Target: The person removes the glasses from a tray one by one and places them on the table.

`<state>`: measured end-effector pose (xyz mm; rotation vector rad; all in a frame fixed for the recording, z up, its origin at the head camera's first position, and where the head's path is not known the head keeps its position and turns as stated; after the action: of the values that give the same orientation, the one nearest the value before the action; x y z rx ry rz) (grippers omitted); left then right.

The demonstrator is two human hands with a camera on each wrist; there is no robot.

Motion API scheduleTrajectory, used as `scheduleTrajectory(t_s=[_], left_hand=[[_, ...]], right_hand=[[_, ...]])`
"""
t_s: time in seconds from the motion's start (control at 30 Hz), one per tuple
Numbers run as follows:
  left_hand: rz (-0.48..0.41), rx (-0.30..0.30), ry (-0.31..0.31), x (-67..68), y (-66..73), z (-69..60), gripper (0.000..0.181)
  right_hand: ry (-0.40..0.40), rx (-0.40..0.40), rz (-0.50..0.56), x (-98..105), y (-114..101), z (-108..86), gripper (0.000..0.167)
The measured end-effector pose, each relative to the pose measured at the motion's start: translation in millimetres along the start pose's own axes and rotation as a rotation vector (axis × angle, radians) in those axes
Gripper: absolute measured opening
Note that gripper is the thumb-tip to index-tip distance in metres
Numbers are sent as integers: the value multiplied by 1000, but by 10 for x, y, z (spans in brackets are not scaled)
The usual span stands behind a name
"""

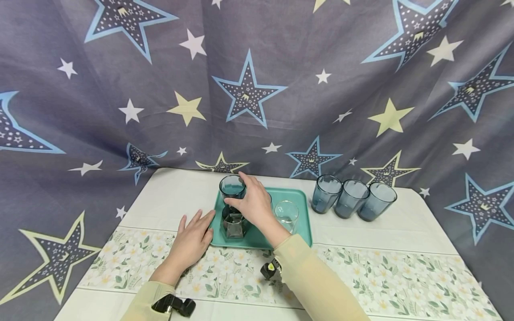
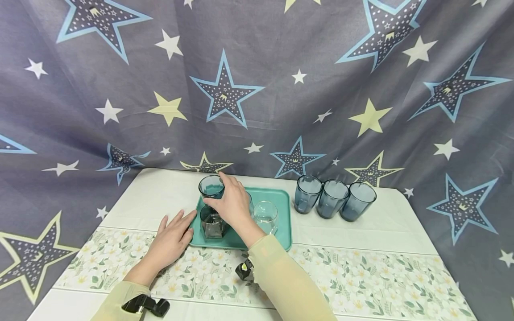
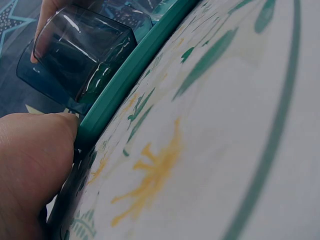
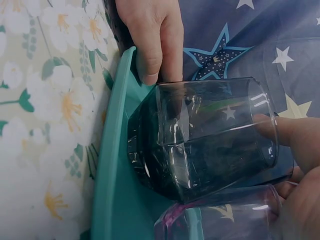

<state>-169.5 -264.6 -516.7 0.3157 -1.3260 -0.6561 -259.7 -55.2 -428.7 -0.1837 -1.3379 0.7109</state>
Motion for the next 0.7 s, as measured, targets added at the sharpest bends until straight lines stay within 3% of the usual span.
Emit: scheduleTrajectory(t_s=[0.43, 0.7], left_hand=[[0, 13, -18, -9, -13, 5, 56], [5, 13, -14, -5, 0, 2, 56]], right_hand=[[-9, -20, 59, 31, 6, -5, 91], [21, 11, 99, 82, -28, -9, 92]])
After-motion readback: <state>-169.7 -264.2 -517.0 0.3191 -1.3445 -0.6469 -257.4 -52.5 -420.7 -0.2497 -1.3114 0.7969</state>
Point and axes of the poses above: each hand's wrist, its own z-axis towards the middle knuckle, its own x-axis out of the back of the hand, y = z × x, the point moved 1 cm from there along z, towards the middle knuckle, and after that the axes turned 11 degrees about -z, right-handed, at the moved point
